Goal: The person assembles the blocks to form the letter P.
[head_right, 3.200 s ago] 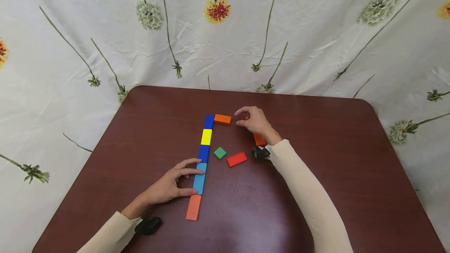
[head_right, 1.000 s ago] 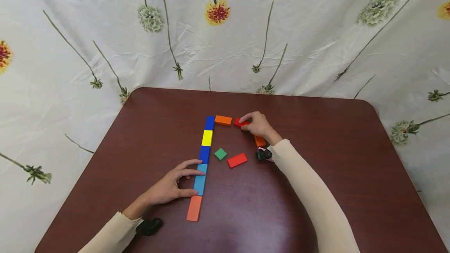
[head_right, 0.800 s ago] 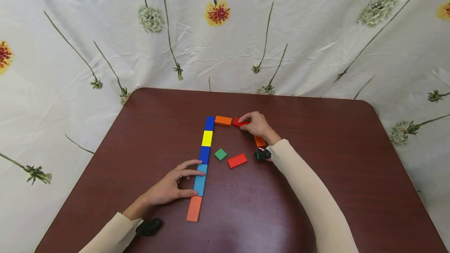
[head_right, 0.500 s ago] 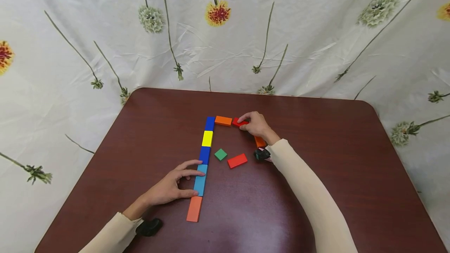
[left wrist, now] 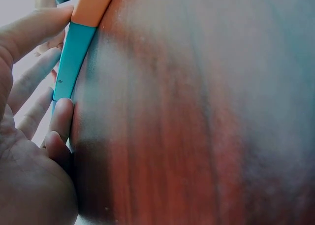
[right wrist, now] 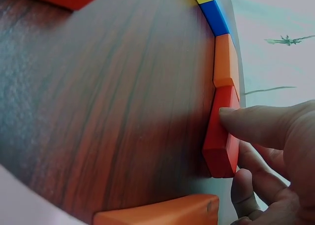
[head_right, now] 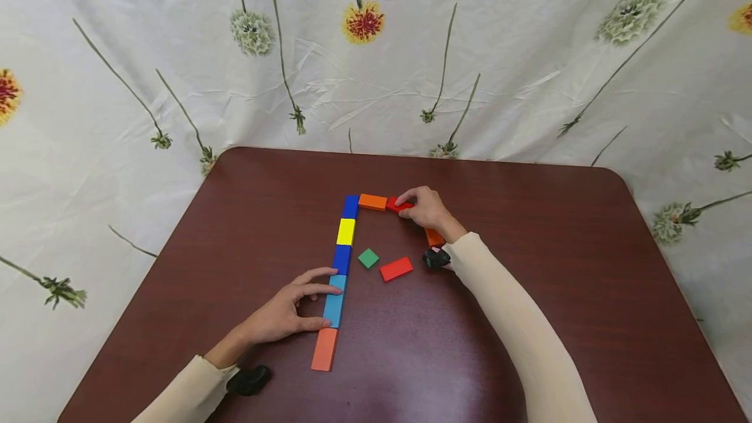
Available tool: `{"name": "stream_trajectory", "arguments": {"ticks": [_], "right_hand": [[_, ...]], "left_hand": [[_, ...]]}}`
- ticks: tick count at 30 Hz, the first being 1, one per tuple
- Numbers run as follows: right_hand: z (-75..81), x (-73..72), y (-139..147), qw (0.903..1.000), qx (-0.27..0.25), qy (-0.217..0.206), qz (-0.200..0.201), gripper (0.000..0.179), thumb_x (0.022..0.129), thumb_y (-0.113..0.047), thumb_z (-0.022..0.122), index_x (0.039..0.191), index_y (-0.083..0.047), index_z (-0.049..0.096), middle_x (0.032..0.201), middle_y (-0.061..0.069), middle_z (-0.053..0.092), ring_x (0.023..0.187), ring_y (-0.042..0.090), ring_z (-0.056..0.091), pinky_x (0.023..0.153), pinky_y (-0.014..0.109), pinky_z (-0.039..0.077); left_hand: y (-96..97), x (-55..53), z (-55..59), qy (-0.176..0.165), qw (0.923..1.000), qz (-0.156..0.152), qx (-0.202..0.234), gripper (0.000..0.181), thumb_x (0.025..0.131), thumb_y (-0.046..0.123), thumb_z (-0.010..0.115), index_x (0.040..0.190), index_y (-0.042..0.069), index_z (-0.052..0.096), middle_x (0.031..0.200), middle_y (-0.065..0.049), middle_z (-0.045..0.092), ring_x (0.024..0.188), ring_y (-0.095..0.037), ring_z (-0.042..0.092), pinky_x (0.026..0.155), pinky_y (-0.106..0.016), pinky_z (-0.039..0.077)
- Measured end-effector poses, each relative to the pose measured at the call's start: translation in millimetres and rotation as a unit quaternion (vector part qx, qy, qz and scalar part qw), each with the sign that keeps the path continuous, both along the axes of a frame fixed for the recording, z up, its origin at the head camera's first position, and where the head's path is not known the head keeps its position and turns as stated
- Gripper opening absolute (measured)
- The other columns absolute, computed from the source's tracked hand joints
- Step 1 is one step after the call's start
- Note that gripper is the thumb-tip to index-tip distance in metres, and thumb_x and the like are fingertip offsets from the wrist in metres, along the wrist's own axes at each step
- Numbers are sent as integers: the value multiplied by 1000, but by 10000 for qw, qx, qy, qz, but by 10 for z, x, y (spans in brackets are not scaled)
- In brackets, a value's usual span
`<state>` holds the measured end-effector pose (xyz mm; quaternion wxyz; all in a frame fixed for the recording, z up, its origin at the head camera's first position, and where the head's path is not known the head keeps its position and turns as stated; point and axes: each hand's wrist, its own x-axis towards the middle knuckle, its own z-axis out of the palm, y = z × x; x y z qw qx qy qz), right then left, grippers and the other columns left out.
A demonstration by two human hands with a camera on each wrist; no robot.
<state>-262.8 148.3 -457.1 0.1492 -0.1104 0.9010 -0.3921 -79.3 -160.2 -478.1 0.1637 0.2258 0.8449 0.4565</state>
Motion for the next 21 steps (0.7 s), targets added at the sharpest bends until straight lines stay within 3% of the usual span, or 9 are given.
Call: {"name": "stream_trajectory", "arguments": {"ticks": [14,21], "right_hand": [[-12,9,-20,10000,21,-1,-94,20,93,-11,71,112,-6,74,131,15,62,83,25,48,69,30,41],[-22,0,-29,9998,55,-53,-191,20,94,-12,70,113,-7,74,133,14,61,97,28,50,80,34,44]], "left_hand": [[2,8,-2,-66,10000,40,44,48,84,32,82,129,24,68,156,2,38,144,-29,31,109,-58,35],[-1,6,0,-34,10000,30,13,48,84,34,82,129,24,68,156,3,39,143,-28,32,108,-54,37]]}}
